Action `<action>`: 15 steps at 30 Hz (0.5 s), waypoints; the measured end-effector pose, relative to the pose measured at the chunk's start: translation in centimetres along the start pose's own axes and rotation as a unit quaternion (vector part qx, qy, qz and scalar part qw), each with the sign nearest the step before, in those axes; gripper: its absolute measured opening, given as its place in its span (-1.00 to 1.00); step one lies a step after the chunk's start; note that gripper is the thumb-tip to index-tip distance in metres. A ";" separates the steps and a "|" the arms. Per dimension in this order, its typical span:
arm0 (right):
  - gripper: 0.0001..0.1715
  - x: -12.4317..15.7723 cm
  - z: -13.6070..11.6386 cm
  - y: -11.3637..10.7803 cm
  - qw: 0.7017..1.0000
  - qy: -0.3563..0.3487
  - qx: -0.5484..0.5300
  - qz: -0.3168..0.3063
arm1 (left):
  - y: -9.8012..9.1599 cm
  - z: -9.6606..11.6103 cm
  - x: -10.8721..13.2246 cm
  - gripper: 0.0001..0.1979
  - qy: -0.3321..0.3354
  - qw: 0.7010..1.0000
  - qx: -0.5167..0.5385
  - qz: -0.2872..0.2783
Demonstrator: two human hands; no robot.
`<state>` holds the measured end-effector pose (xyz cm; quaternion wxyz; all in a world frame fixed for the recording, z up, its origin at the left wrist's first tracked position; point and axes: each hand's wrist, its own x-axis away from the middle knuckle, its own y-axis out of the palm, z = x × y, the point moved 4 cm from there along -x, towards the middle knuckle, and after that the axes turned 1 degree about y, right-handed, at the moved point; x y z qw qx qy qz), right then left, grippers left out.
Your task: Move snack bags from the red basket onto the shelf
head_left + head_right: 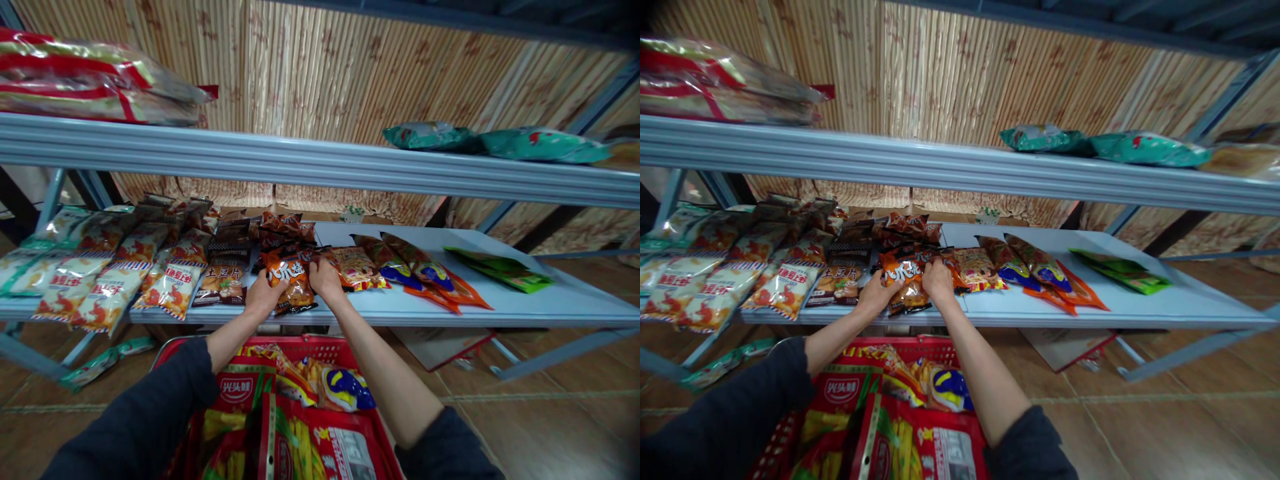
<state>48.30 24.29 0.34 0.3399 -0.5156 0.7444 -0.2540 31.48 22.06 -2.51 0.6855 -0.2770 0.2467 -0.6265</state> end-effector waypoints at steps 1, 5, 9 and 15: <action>-0.70 -0.8 0.0 0.0 1.000 0.002 0.022 -0.004 | 0.1 0.0 0.1 -0.44 -0.002 1.000 0.005 0.003; -0.62 -3.1 -0.2 0.5 0.994 0.006 0.107 -0.024 | 0.3 0.0 0.4 -0.49 -0.015 1.000 0.017 0.011; -0.57 -4.1 -0.2 1.0 0.986 0.011 0.160 -0.039 | 0.3 0.2 0.2 -0.53 -0.003 0.999 0.045 0.010; -0.66 -4.1 0.2 1.3 0.980 0.010 0.192 -0.050 | 0.7 -0.1 0.1 -0.56 0.002 0.996 0.091 0.009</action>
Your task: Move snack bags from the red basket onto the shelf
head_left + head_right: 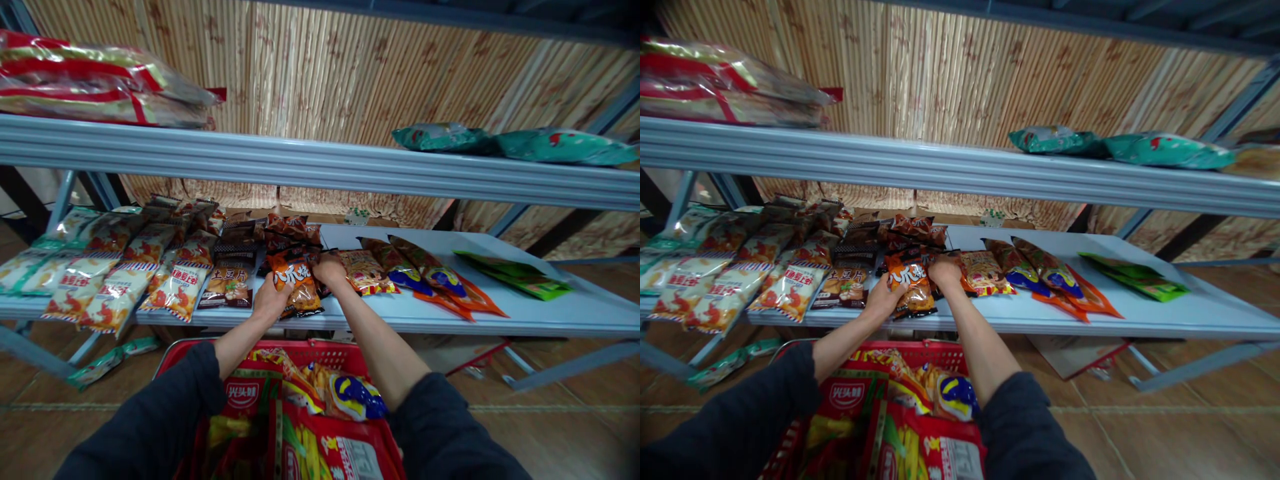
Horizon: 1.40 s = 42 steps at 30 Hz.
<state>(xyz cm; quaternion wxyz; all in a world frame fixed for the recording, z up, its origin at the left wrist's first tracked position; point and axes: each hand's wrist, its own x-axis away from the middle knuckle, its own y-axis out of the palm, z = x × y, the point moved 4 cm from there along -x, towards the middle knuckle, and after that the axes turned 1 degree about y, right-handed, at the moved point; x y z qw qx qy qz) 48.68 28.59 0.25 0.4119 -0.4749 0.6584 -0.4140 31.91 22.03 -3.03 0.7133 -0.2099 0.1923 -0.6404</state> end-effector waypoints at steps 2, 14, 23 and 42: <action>-0.66 0.3 0.1 0.1 1.000 -0.002 0.002 -0.003 | 0.0 -0.1 0.0 -0.59 0.007 1.000 0.023 0.007; -0.64 -1.0 -1.1 -0.1 1.000 -0.019 -0.007 -0.011 | -2.0 1.6 -2.5 -0.60 0.072 0.995 -0.008 0.062; -0.67 -0.2 0.1 0.1 0.996 -0.071 -0.059 0.017 | -2.8 1.9 -4.9 -0.55 0.022 0.994 -0.085 0.066; -0.46 3.3 -2.6 0.1 0.945 -0.209 -0.235 0.087 | -2.1 1.5 -4.0 -0.56 0.071 0.987 -0.146 0.021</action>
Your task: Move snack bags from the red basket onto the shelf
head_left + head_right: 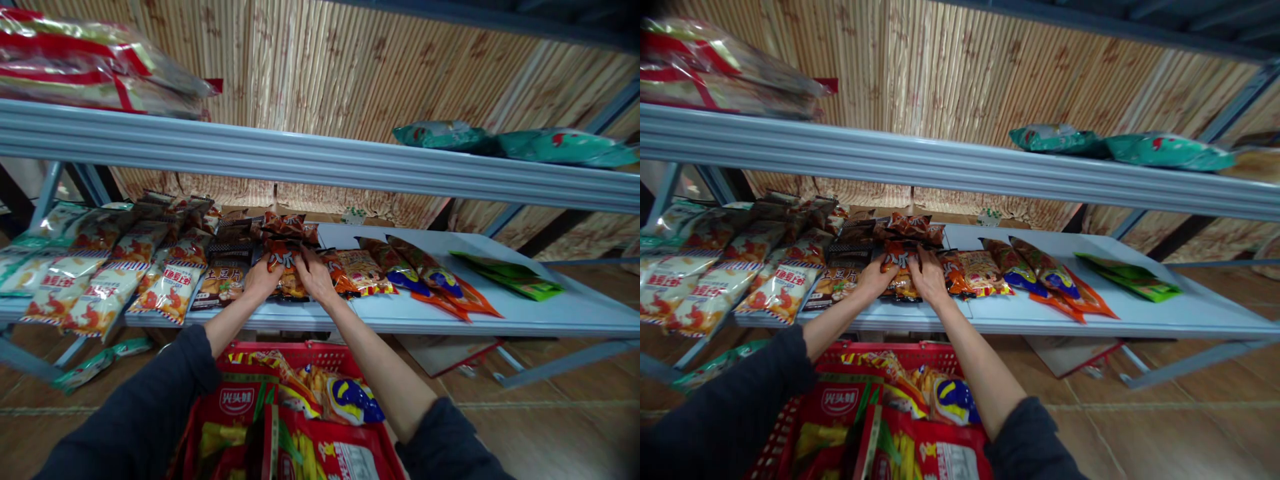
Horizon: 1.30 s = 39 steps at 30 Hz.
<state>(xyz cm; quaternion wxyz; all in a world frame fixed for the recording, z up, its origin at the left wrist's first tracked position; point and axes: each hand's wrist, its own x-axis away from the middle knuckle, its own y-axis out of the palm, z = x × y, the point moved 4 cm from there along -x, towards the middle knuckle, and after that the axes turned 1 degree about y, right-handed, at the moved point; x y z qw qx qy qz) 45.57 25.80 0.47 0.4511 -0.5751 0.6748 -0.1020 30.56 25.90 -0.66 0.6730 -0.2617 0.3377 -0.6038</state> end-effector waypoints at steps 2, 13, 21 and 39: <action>-0.43 0.7 0.0 0.6 1.000 -0.018 0.004 -0.002 | 0.0 -0.2 0.6 -0.56 0.014 1.000 0.002 0.000; -0.42 3.0 0.6 2.4 0.995 -0.019 0.062 0.073 | -0.8 0.9 2.3 -0.50 0.024 0.995 -0.092 0.031; -0.38 4.3 -0.2 2.8 0.992 -0.001 0.101 0.069 | -0.6 0.7 3.2 -0.37 0.077 0.989 -0.082 0.099; -0.44 3.9 -0.5 1.9 0.993 0.053 0.087 0.052 | 1.6 0.1 6.7 -0.39 0.270 0.945 -0.133 0.127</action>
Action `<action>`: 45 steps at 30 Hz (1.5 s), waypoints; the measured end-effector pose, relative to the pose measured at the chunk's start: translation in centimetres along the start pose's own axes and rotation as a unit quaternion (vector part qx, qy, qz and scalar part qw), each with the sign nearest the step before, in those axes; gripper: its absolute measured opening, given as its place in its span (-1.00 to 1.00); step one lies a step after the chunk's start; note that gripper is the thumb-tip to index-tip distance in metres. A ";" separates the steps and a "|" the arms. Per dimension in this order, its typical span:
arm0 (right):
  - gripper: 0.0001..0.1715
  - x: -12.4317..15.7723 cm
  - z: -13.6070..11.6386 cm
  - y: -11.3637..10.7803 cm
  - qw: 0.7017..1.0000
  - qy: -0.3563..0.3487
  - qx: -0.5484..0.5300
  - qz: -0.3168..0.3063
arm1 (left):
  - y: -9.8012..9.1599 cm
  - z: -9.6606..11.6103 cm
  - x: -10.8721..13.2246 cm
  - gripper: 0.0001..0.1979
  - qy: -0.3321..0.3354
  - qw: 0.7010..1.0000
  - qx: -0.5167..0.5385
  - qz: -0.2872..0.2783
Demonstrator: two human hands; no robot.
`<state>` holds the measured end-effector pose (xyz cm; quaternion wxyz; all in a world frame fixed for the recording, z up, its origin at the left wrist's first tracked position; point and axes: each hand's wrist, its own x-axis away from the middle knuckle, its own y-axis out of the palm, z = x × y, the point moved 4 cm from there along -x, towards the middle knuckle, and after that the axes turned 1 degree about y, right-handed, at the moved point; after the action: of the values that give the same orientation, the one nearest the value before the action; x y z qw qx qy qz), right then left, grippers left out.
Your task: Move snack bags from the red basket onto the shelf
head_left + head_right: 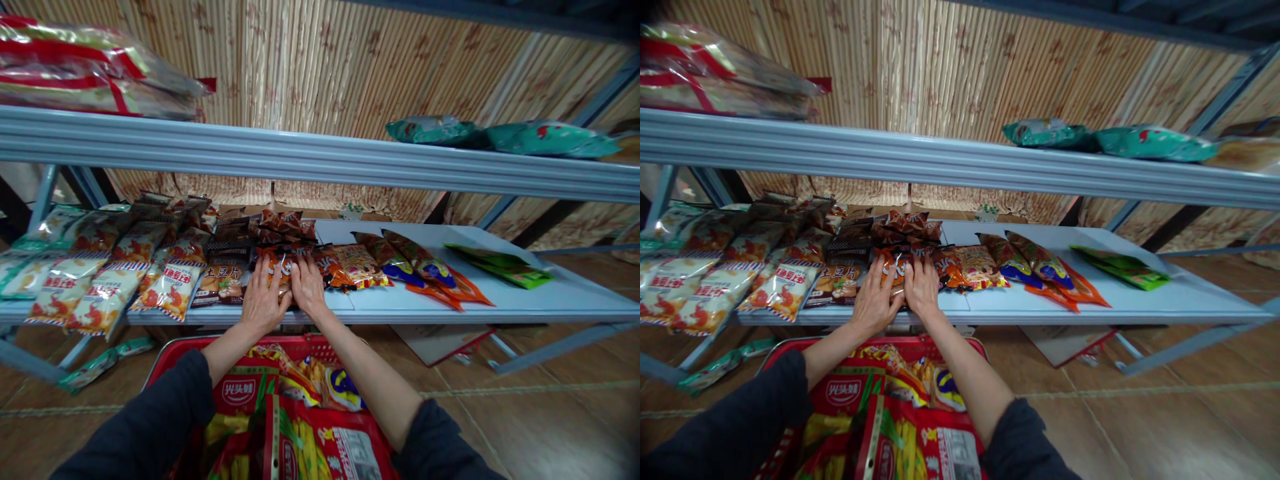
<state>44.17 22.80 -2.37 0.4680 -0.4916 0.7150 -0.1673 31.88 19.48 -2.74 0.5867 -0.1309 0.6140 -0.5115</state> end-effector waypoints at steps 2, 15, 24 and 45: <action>-0.44 -0.5 0.2 0.0 1.000 0.001 -0.018 -0.004 | 0.1 0.1 0.0 -0.34 0.002 1.000 0.018 0.001; -0.45 -3.8 -0.6 -1.6 0.999 -0.011 -0.049 -0.019 | -0.3 0.3 -1.6 -0.32 -0.059 0.987 0.147 0.039; -0.43 -4.2 2.3 -1.1 0.980 0.160 -0.117 -0.020 | -1.9 -2.5 -5.4 -0.60 -0.166 0.984 0.028 -0.063; -0.43 -5.4 4.0 -0.4 0.972 0.208 -0.106 -0.006 | 0.0 -5.2 -7.2 -0.46 -0.091 0.975 0.002 -0.205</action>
<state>48.16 28.11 -1.40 0.2534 -0.4970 0.8074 -0.1919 29.40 27.43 0.35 0.5233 -0.2986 0.5168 -0.6081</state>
